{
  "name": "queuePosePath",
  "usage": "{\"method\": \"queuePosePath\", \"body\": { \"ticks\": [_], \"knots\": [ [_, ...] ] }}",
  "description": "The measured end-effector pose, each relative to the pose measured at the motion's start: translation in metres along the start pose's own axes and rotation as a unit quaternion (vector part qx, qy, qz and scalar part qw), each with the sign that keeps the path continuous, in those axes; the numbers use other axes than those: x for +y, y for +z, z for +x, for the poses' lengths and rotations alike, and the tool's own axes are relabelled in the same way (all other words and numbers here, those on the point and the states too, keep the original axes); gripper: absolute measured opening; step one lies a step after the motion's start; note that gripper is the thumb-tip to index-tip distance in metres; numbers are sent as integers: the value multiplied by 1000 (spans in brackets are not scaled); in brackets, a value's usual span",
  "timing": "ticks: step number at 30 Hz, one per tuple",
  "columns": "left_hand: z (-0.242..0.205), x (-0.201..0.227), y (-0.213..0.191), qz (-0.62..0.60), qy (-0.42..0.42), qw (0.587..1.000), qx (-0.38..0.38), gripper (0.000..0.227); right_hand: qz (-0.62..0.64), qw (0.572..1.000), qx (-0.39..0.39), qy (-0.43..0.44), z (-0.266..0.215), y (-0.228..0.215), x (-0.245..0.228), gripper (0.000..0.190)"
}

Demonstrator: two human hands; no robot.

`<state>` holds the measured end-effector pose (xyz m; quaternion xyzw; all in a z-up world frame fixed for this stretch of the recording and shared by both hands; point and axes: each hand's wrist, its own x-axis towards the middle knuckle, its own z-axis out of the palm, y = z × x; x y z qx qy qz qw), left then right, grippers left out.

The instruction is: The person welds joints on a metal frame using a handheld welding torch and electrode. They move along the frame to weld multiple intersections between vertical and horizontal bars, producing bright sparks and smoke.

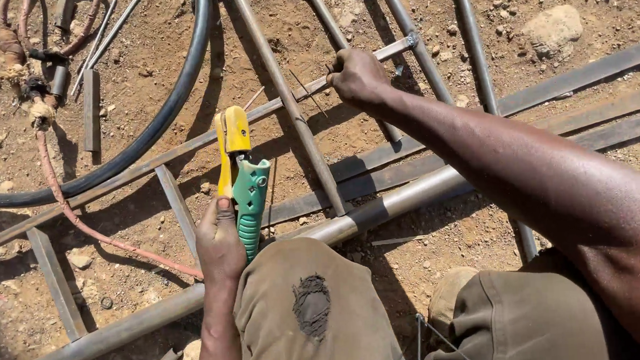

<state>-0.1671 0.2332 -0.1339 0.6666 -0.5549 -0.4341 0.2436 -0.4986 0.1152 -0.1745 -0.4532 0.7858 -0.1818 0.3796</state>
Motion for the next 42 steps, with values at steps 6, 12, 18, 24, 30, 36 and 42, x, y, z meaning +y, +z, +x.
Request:
{"method": "queuePosePath", "body": {
  "ticks": [6, 12, 18, 24, 30, 36, 42],
  "knots": [
    [-4, -19, 26, 39, -27, 999, -23, 48, 103, 993, 17, 46, -38, -5, -16, 13],
    [-13, -20, 24, -2, 68, 998, 5, 46, 158, 987, 20, 25, -44, -3, -24, 7],
    [-14, -27, 28, -12, 32, 999, 11, 50, 202, 979, 41, 2, -37, 10, -13, 7],
    [-16, -30, 32, 6, 45, 999, 8, 47, 160, 986, 23, 42, -58, 19, -27, 10],
    [-22, -13, 30, -66, 7, 997, 31, 35, 142, 988, 52, 22, -39, 43, 4, 12],
    [-10, -31, 40, -70, -4, 997, 26, 35, 179, 984, 15, 4, -48, 40, 0, 12],
    [-12, -12, 37, -65, -5, 998, 15, 36, 234, 972, 12, 22, -62, 35, -17, 8]
  ]
}}
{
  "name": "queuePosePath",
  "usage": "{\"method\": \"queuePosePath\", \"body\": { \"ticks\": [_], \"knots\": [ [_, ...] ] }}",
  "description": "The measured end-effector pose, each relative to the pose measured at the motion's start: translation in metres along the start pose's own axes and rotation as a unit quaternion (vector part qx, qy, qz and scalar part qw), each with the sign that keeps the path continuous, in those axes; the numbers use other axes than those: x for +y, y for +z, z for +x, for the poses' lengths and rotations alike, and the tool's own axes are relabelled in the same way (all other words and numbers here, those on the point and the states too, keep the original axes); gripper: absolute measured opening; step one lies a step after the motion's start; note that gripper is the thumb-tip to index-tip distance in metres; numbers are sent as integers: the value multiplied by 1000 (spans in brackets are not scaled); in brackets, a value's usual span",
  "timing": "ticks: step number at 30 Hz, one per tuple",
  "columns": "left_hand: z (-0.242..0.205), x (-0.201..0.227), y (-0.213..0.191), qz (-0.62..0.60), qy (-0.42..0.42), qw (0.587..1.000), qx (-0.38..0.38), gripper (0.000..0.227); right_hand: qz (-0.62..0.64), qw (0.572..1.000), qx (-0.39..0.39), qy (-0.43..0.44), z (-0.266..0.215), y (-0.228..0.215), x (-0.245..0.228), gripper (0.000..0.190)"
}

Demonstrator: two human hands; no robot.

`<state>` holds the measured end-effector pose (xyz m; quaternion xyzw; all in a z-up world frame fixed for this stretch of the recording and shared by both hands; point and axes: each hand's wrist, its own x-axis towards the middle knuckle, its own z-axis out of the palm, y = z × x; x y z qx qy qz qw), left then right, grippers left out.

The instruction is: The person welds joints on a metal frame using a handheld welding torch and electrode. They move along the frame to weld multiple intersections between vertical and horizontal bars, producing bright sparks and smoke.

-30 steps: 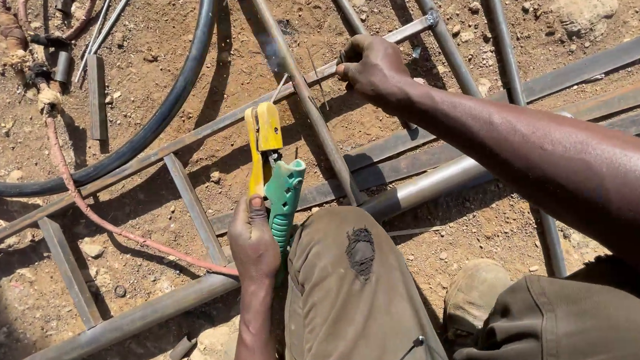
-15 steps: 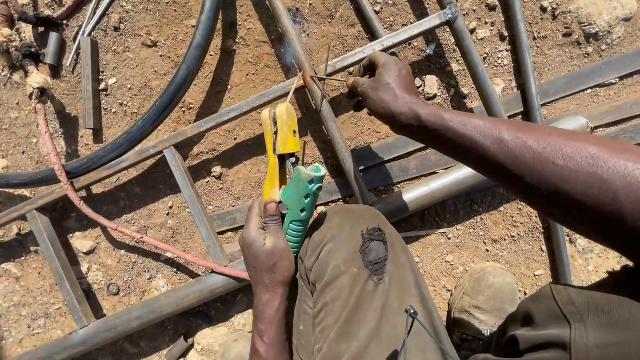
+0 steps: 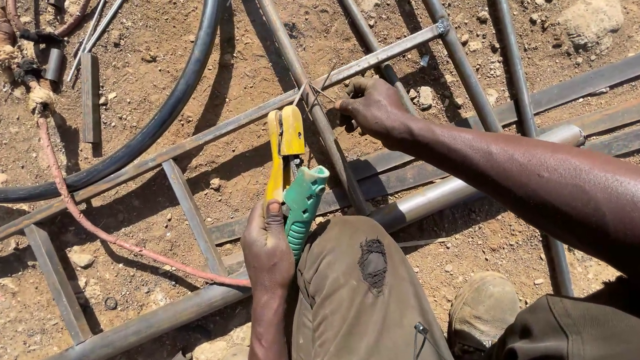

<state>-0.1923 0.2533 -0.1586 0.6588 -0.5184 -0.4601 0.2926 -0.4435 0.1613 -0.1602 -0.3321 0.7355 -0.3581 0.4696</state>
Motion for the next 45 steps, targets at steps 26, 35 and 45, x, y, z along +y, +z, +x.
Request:
{"method": "queuePosePath", "body": {
  "ticks": [26, 35, 45],
  "knots": [
    [12, 8, 0, 34, 29, 999, -25, 38, -28, 994, -52, 87, 26, 21, 32, 23],
    [9, 9, 1, 16, 22, 999, -28, 37, -10, 994, -57, 94, 31, 17, 36, 28],
    [12, -1, 4, 26, 15, 999, -29, 39, -30, 993, -52, 99, 32, 16, 34, 26]
  ]
}}
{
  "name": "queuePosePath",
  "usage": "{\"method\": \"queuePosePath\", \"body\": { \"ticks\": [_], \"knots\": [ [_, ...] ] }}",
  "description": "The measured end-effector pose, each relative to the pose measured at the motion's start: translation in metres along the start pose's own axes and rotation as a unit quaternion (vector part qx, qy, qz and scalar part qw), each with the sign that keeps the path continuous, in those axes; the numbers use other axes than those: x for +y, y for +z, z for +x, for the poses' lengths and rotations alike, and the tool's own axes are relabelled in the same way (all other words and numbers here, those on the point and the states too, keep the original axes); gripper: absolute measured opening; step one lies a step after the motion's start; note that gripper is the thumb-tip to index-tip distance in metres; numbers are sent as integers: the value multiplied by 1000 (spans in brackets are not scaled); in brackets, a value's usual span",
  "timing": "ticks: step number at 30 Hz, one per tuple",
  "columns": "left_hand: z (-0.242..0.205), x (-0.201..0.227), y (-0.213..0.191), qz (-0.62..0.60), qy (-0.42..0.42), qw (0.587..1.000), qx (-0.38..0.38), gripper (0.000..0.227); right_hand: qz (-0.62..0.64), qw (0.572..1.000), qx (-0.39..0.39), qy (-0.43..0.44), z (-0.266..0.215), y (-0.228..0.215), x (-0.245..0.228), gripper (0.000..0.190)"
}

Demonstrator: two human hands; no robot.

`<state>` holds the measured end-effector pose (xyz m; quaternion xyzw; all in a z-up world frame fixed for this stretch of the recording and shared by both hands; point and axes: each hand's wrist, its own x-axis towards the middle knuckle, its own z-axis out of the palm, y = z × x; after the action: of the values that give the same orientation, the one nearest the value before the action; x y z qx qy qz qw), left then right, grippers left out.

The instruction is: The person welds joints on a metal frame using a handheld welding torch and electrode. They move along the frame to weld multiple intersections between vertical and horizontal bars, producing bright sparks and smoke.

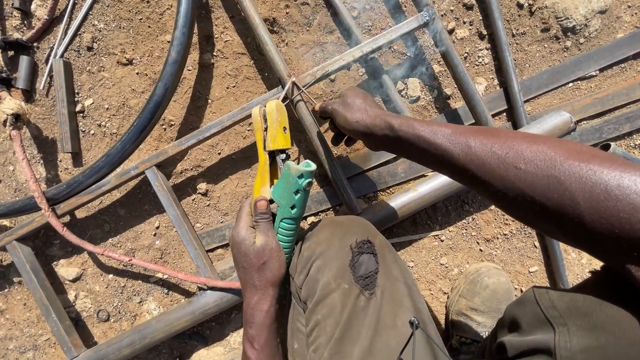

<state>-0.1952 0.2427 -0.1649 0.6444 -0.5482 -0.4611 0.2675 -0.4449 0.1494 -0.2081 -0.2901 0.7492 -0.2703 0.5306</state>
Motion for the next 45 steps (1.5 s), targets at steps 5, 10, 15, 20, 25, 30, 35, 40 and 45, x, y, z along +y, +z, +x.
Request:
{"method": "queuePosePath", "body": {
  "ticks": [5, 10, 15, 20, 25, 30, 35, 40, 45],
  "knots": [
    [-5, 12, -2, 14, 10, 1000, 0, 39, 7, 1000, -4, -11, 6, 3, 8, 30],
    [-4, 8, -1, 12, 11, 1000, -5, 39, 26, 999, 3, -17, 11, 3, 14, 36],
    [-4, 8, 0, -3, -6, 1000, 4, 37, -13, 1000, -1, -5, -5, -1, -3, 31],
    [-4, 6, 0, -3, -4, 1000, 3, 38, -7, 1000, -7, -4, -4, -1, 1, 30],
    [-5, -2, 0, -12, -7, 1000, 3, 39, -4, 1000, -25, -1, -2, -6, 5, 28],
    [-7, 11, -2, 1, -3, 1000, 12, 40, 1, 998, -54, -18, 15, -10, 24, 38],
    [-8, 7, -1, -4, -13, 1000, 6, 39, 11, 999, -18, -25, 11, -7, 17, 30],
    [-7, 12, -1, 5, -10, 1000, 7, 40, 3, 1000, -4, -30, 13, -2, 19, 23],
    [-7, 12, -1, 6, -20, 1000, 2, 38, 9, 1000, -3, -16, 10, 0, 15, 23]
  ]
}}
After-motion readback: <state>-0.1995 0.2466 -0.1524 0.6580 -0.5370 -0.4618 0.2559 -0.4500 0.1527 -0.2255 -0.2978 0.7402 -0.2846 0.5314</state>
